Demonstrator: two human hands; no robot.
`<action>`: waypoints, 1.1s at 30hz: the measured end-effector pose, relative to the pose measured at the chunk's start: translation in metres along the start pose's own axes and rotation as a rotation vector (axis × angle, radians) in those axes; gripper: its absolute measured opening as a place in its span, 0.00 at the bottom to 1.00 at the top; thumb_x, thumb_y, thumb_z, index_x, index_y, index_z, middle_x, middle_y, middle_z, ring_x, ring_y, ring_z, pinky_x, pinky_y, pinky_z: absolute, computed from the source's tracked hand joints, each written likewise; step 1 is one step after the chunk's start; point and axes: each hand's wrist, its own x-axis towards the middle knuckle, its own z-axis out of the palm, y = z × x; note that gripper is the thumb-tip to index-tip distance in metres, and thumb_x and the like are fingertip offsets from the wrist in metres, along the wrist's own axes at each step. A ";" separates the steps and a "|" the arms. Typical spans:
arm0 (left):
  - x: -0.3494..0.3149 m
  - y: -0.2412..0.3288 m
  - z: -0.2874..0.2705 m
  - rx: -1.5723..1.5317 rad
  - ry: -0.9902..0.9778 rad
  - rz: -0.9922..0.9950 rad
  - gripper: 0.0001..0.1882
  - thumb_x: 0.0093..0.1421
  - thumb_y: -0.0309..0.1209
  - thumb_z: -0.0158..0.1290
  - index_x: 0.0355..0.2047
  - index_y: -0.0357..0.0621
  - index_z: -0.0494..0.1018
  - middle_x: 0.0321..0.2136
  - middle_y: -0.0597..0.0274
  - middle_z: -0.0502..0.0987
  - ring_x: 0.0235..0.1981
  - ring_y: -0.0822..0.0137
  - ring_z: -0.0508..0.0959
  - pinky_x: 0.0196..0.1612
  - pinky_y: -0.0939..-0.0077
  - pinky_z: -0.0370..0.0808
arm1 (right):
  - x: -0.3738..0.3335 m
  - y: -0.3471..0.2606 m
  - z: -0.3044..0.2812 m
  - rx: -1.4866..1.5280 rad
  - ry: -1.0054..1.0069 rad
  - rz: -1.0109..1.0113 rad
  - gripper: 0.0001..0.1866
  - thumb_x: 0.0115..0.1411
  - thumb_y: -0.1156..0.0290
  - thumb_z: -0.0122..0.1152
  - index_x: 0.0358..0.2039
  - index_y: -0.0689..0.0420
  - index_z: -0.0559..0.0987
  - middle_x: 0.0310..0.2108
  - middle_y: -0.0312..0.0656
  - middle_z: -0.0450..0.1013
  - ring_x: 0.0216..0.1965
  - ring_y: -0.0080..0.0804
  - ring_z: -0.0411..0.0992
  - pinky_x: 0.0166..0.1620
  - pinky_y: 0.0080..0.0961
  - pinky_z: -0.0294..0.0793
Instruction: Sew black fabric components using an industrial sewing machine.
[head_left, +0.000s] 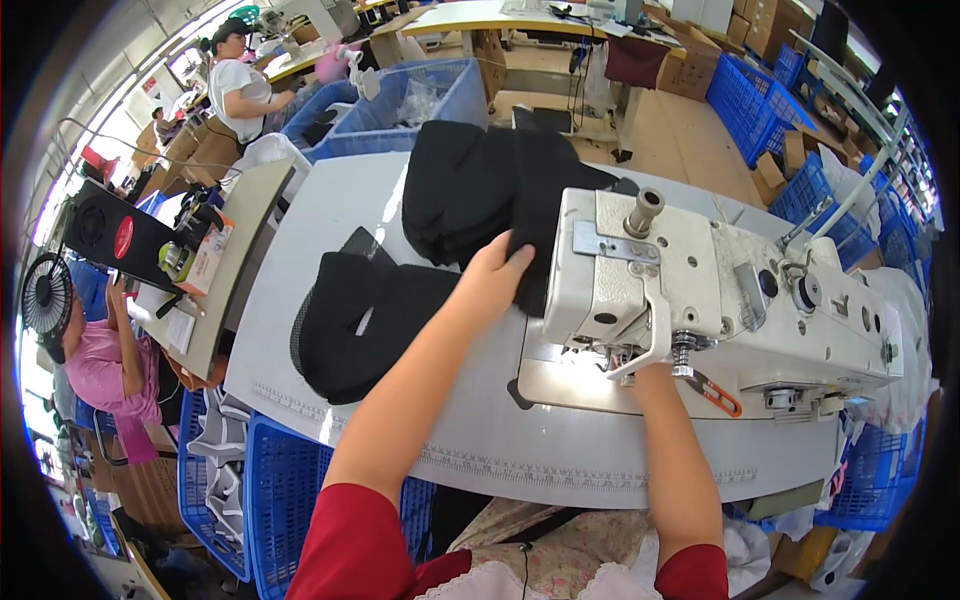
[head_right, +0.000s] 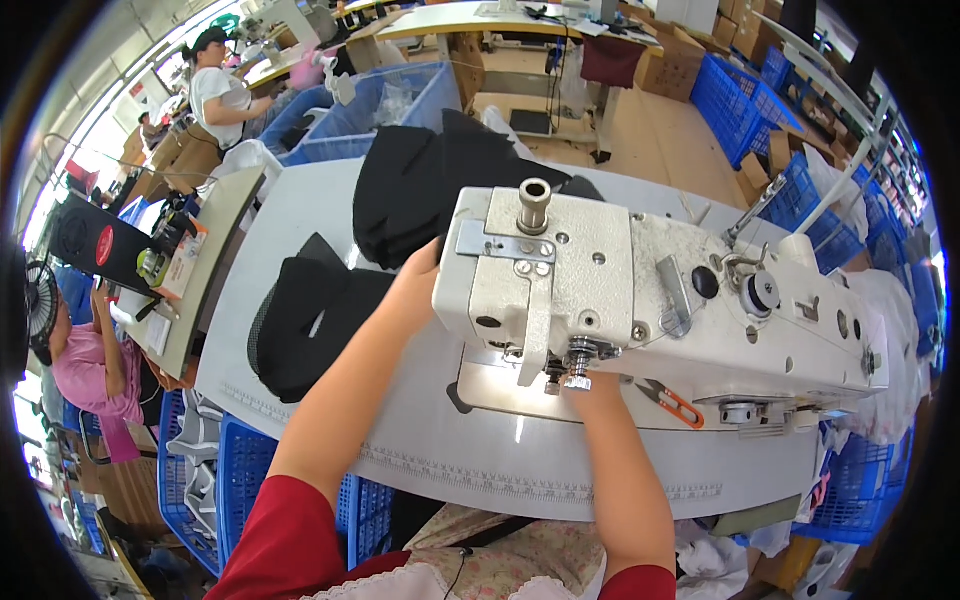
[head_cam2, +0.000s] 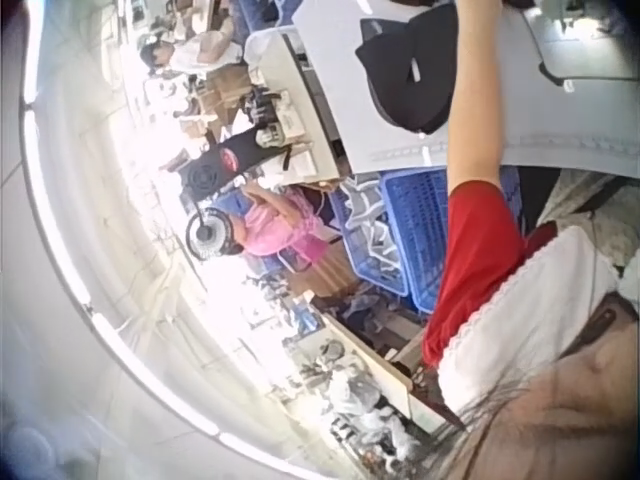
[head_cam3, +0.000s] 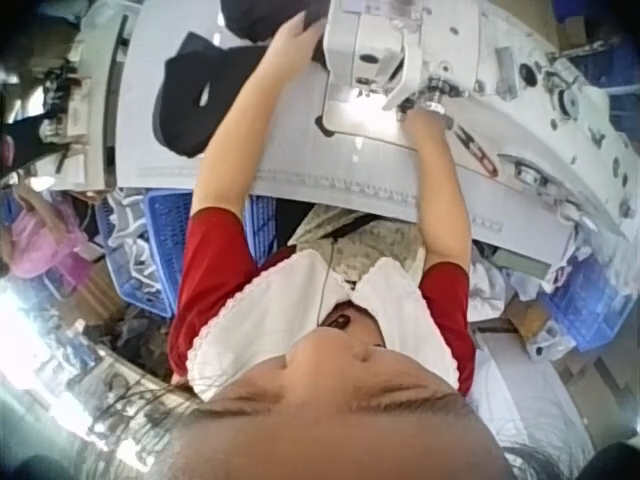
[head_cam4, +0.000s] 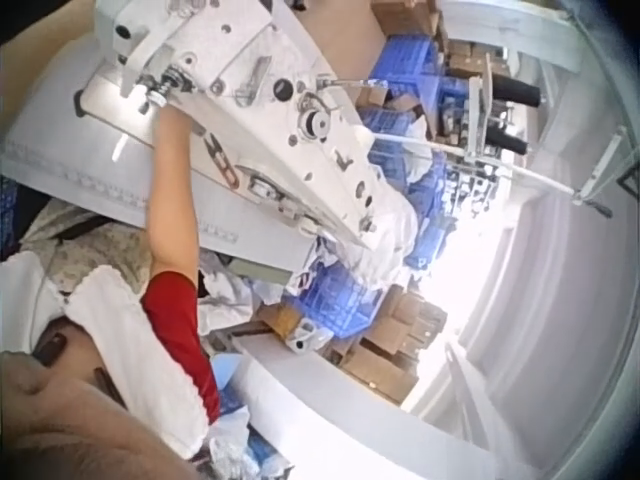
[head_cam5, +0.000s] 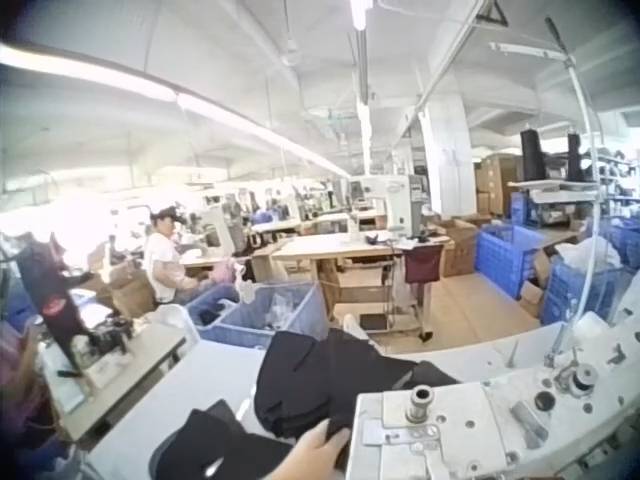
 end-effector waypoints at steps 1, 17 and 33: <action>-0.005 0.010 -0.007 0.018 0.001 -0.047 0.16 0.65 0.28 0.45 0.50 0.33 0.68 0.43 0.56 0.76 0.45 0.69 0.73 0.50 0.76 0.69 | 0.005 0.003 0.000 0.004 0.005 -0.018 0.29 0.61 0.56 0.48 0.60 0.55 0.61 0.60 0.45 0.60 0.62 0.41 0.58 0.64 0.38 0.55; 0.039 0.012 0.001 -1.055 -0.299 -0.230 0.19 0.65 0.34 0.41 0.48 0.29 0.68 0.48 0.48 0.73 0.50 0.55 0.74 0.57 0.60 0.67 | 0.016 0.010 -0.039 -0.007 0.034 -0.292 0.29 0.61 0.56 0.49 0.60 0.55 0.62 0.59 0.45 0.61 0.61 0.41 0.58 0.64 0.39 0.55; -0.019 0.093 -0.030 0.406 0.212 -0.129 0.23 0.60 0.41 0.51 0.44 0.31 0.69 0.32 0.55 0.75 0.28 0.65 0.76 0.28 0.74 0.72 | 0.031 -0.026 -0.026 -0.012 0.021 -0.326 0.28 0.61 0.56 0.49 0.59 0.56 0.63 0.59 0.45 0.61 0.61 0.41 0.58 0.64 0.39 0.56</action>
